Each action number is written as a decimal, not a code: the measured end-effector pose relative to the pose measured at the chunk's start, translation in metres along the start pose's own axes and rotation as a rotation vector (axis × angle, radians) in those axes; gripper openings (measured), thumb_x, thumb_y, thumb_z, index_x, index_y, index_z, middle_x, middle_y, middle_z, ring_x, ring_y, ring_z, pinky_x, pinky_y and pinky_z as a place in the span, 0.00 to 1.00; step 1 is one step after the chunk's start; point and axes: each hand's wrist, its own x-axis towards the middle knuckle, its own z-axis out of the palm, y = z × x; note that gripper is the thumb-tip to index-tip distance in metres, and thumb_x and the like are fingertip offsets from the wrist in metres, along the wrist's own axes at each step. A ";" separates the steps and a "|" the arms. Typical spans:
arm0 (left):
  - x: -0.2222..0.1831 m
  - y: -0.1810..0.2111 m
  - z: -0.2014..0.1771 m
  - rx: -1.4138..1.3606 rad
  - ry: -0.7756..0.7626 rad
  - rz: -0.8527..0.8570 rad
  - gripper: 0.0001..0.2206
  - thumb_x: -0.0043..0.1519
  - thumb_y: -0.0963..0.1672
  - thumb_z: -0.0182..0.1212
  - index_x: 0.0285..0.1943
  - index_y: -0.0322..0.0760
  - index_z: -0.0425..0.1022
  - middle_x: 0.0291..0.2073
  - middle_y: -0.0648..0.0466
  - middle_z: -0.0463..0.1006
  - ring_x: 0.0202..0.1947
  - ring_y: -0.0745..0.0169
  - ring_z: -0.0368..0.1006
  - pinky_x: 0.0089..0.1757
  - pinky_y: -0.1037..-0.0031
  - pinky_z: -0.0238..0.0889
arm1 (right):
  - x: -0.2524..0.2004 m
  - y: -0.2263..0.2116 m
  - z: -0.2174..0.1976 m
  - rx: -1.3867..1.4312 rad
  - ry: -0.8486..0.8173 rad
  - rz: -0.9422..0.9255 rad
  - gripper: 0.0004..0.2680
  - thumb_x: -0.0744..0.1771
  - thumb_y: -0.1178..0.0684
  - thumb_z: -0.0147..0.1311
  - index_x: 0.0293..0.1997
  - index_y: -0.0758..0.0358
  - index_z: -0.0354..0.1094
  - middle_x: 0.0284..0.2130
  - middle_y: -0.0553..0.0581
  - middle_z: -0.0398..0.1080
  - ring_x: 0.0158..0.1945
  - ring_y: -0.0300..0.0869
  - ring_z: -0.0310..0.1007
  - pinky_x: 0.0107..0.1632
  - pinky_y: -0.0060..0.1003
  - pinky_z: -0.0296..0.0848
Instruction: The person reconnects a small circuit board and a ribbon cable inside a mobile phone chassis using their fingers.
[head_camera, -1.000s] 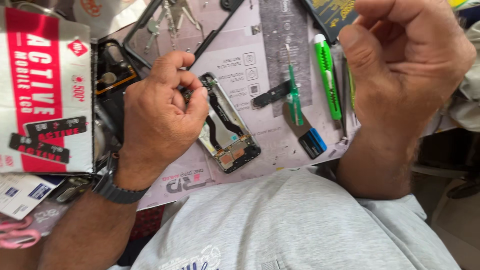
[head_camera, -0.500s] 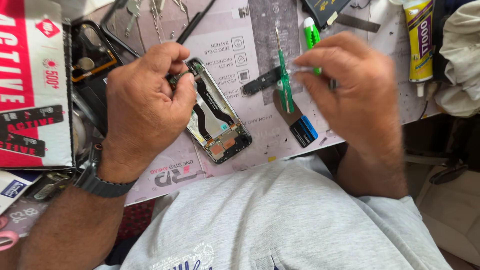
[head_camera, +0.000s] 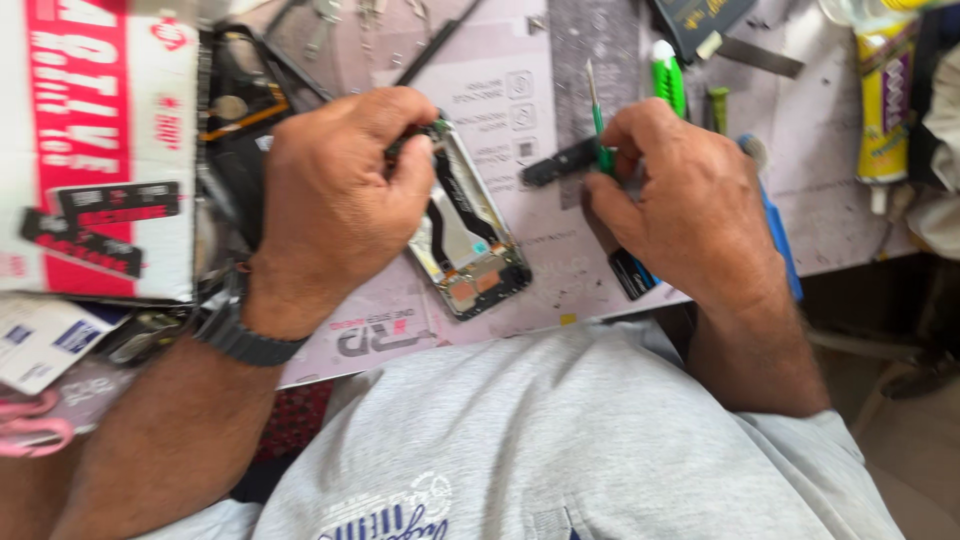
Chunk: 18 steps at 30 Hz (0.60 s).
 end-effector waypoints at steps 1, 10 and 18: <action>0.000 0.001 0.000 0.000 0.006 -0.002 0.07 0.63 0.36 0.63 0.48 0.33 0.77 0.35 0.47 0.81 0.32 0.56 0.80 0.37 0.69 0.71 | 0.001 0.000 0.000 0.008 -0.003 0.029 0.13 0.65 0.57 0.67 0.50 0.66 0.66 0.34 0.57 0.76 0.33 0.47 0.76 0.37 0.43 0.75; 0.003 0.004 0.000 0.004 0.003 -0.060 0.06 0.64 0.37 0.62 0.48 0.34 0.78 0.32 0.49 0.80 0.29 0.56 0.79 0.32 0.69 0.69 | 0.000 0.007 0.000 0.171 0.085 -0.023 0.17 0.67 0.64 0.63 0.61 0.66 0.64 0.31 0.52 0.72 0.24 0.33 0.67 0.30 0.30 0.68; 0.003 0.001 0.002 -0.011 -0.007 -0.068 0.06 0.65 0.36 0.60 0.48 0.35 0.79 0.30 0.51 0.80 0.26 0.61 0.78 0.29 0.72 0.68 | 0.010 0.015 0.006 0.038 0.152 -0.116 0.12 0.66 0.64 0.66 0.52 0.69 0.68 0.31 0.53 0.72 0.27 0.34 0.68 0.32 0.29 0.70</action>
